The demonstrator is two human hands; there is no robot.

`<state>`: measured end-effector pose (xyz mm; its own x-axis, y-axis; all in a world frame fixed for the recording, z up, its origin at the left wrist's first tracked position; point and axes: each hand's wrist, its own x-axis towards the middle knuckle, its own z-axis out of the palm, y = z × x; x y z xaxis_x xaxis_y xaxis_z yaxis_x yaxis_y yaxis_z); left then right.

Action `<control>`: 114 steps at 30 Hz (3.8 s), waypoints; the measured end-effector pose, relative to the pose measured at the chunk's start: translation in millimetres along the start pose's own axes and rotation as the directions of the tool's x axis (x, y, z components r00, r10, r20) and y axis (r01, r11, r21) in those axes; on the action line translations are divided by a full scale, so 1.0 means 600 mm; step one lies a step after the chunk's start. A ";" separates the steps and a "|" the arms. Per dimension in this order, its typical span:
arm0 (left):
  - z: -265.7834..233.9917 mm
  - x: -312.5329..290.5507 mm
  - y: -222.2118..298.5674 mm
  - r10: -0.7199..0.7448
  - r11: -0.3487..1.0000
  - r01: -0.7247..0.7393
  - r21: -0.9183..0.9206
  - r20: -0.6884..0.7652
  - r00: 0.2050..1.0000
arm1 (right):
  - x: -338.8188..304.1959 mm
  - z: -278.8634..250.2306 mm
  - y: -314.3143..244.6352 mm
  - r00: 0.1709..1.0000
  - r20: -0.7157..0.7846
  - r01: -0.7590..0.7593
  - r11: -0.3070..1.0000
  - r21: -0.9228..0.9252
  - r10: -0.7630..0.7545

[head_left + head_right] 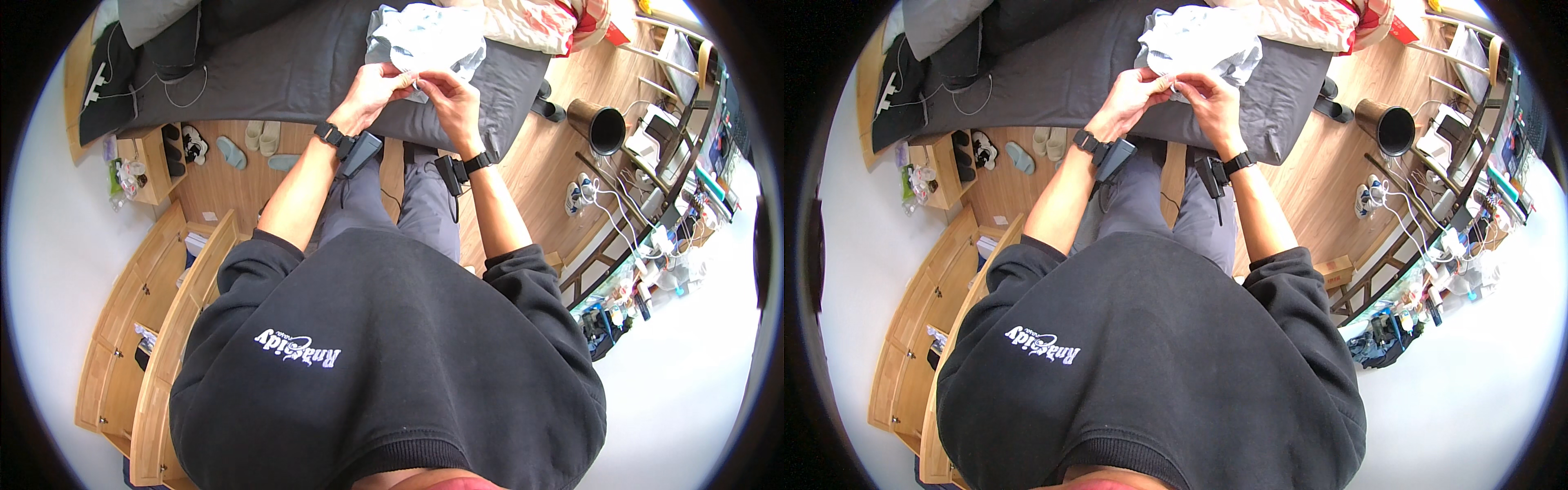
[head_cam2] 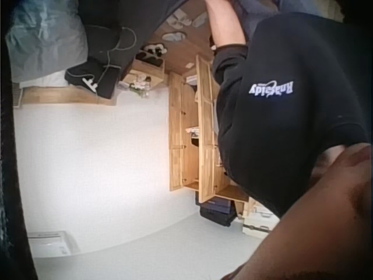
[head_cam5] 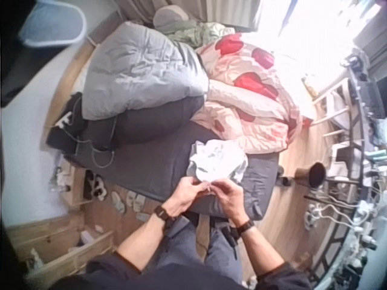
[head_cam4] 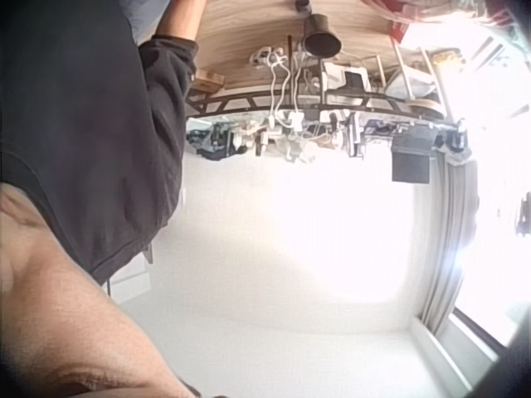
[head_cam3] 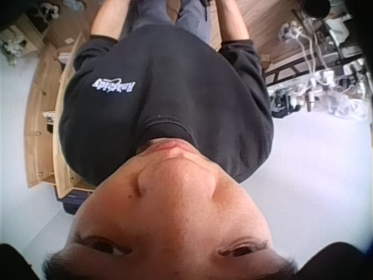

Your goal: The person lays a light-colored button-up shirt on a bed and fastens several buttons from the bottom toward the collar. They handle the shirt by hand, aligning buttonholes and pressing buttons through them, then smooth the fabric after each fastening.

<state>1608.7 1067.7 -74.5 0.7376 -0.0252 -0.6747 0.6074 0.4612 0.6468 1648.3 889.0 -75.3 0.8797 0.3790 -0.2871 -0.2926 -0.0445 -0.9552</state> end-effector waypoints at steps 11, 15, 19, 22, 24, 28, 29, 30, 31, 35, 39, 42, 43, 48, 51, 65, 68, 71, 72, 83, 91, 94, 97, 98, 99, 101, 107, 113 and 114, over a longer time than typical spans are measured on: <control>0.006 0.006 -0.020 0.221 0.970 -0.210 0.127 -0.086 0.971 | 0.014 -0.004 -0.002 0.986 0.048 -0.166 0.977 0.134 0.161; 0.000 0.008 -0.010 0.316 0.879 -0.271 0.392 -0.052 0.947 | 0.024 -0.008 0.005 0.987 0.055 -0.155 0.984 0.090 0.151; 0.006 0.010 0.004 0.484 0.693 -0.357 0.626 -0.037 0.874 | 0.027 0.008 0.008 0.994 -0.013 -0.108 0.992 -0.070 0.107; 0.020 0.005 0.006 0.532 0.645 -0.334 0.688 -0.090 0.842 | 0.023 0.022 0.003 0.996 -0.077 -0.067 0.936 -0.346 0.043; 0.023 -0.002 0.007 0.507 0.634 -0.280 0.721 -0.115 0.854 | 0.022 0.026 0.002 0.998 -0.030 0.037 0.882 -0.470 -0.058; 0.021 -0.006 -0.003 0.554 0.560 -0.325 0.762 -0.053 0.831 | 0.022 0.022 0.013 0.999 0.010 0.033 0.904 -0.425 -0.032; 0.015 -0.003 -0.005 0.546 0.588 -0.344 0.732 -0.046 0.836 | 0.024 0.019 0.018 0.999 0.031 -0.017 0.928 -0.373 0.031; 0.009 0.000 -0.009 0.539 0.615 -0.363 0.700 -0.038 0.841 | 0.028 0.014 0.022 0.995 0.057 -0.065 0.948 -0.311 0.086; 0.003 0.006 -0.012 0.486 0.747 -0.383 0.543 -0.054 0.872 | 0.030 0.008 0.025 0.979 0.065 -0.169 0.949 -0.267 0.193; -0.016 0.021 -0.026 0.362 0.913 -0.344 0.221 -0.046 0.931 | 0.041 -0.024 0.026 0.885 0.365 -0.376 0.906 0.195 0.289; -0.007 0.024 -0.029 0.398 0.905 -0.385 0.179 -0.039 0.917 | 0.047 -0.035 0.029 0.887 0.360 -0.340 0.937 0.083 0.290; 0.011 0.010 -0.033 0.477 0.820 -0.416 0.393 -0.065 0.877 | 0.047 -0.032 0.041 0.935 0.288 -0.258 0.956 0.143 0.209; 0.018 0.006 -0.035 0.543 0.745 -0.421 0.517 -0.104 0.834 | 0.050 -0.031 0.045 0.939 0.287 -0.239 0.959 0.151 0.189; 0.031 0.016 -0.050 0.533 0.723 -0.339 0.602 -0.174 0.828 | 0.052 -0.026 0.053 0.957 0.212 -0.251 0.930 0.269 0.197; 0.020 0.028 -0.053 0.362 0.901 -0.298 0.315 -0.170 0.917 | 0.055 -0.019 0.048 0.978 0.129 -0.190 0.959 0.213 0.165; -0.011 0.051 -0.061 0.284 0.949 -0.216 0.229 -0.327 0.901 | 0.043 -0.050 0.072 0.966 0.168 -0.221 0.966 0.134 0.197; -0.001 0.050 -0.093 0.388 0.855 -0.149 0.496 -0.422 0.819 | 0.044 -0.057 0.062 0.972 0.103 -0.222 0.966 0.134 0.209; 0.005 0.048 -0.124 0.408 0.747 -0.112 0.656 -0.319 0.856 | 0.047 -0.061 0.055 0.970 0.107 -0.237 0.949 0.206 0.219; 0.007 0.049 -0.131 0.379 0.757 -0.112 0.643 -0.293 0.878 | 0.049 -0.062 0.055 0.966 0.118 -0.251 0.940 0.231 0.229; -0.003 0.098 -0.122 0.639 0.621 -0.278 0.733 -0.267 0.722 | 0.056 -0.076 0.039 0.937 0.181 -0.336 0.913 0.232 0.299; -0.029 0.097 -0.100 0.307 0.774 -0.161 0.613 -0.141 0.941 | 0.066 -0.077 0.052 0.984 -0.009 -0.174 0.979 0.106 0.176; -0.026 0.078 -0.093 0.148 0.887 -0.114 0.447 -0.040 0.988 | 0.071 -0.072 0.057 0.993 -0.109 -0.062 0.984 -0.168 0.044; -0.021 0.058 -0.082 0.105 0.943 -0.110 0.313 0.033 0.994 | 0.062 -0.066 0.055 0.992 -0.124 -0.031 0.876 -0.482 -0.033; -0.017 0.049 -0.079 0.127 0.953 -0.124 0.276 0.007 0.992 | 0.055 -0.064 0.054 0.993 -0.114 -0.033 0.860 -0.510 -0.029; -0.014 0.043 -0.075 0.151 0.961 -0.142 0.239 -0.019 0.988 | 0.048 -0.062 0.053 0.993 -0.114 -0.055 0.840 -0.541 -0.009; -0.007 0.028 -0.069 0.152 0.966 -0.132 0.221 -0.075 0.986 | 0.037 -0.059 0.057 0.991 -0.130 -0.059 0.849 -0.525 -0.012; 0.013 0.005 -0.071 0.281 0.951 -0.263 0.162 -0.101 0.954 | 0.022 -0.057 0.088 0.984 -0.058 -0.174 0.978 -0.119 0.168; 0.002 0.021 -0.068 0.322 0.922 -0.282 0.263 -0.121 0.939 | 0.015 -0.062 0.078 0.964 0.028 -0.266 0.957 0.119 0.265; -0.001 0.023 -0.065 0.342 0.907 -0.300 0.295 -0.100 0.934 | 0.016 -0.065 0.073 0.963 0.024 -0.268 0.956 0.121 0.267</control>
<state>1594.9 1049.9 -109.3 0.8673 0.2231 -0.4450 0.4166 0.1639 0.8942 1658.3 854.8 -122.3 0.7607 0.3753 -0.5297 -0.5605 -0.0318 -0.8275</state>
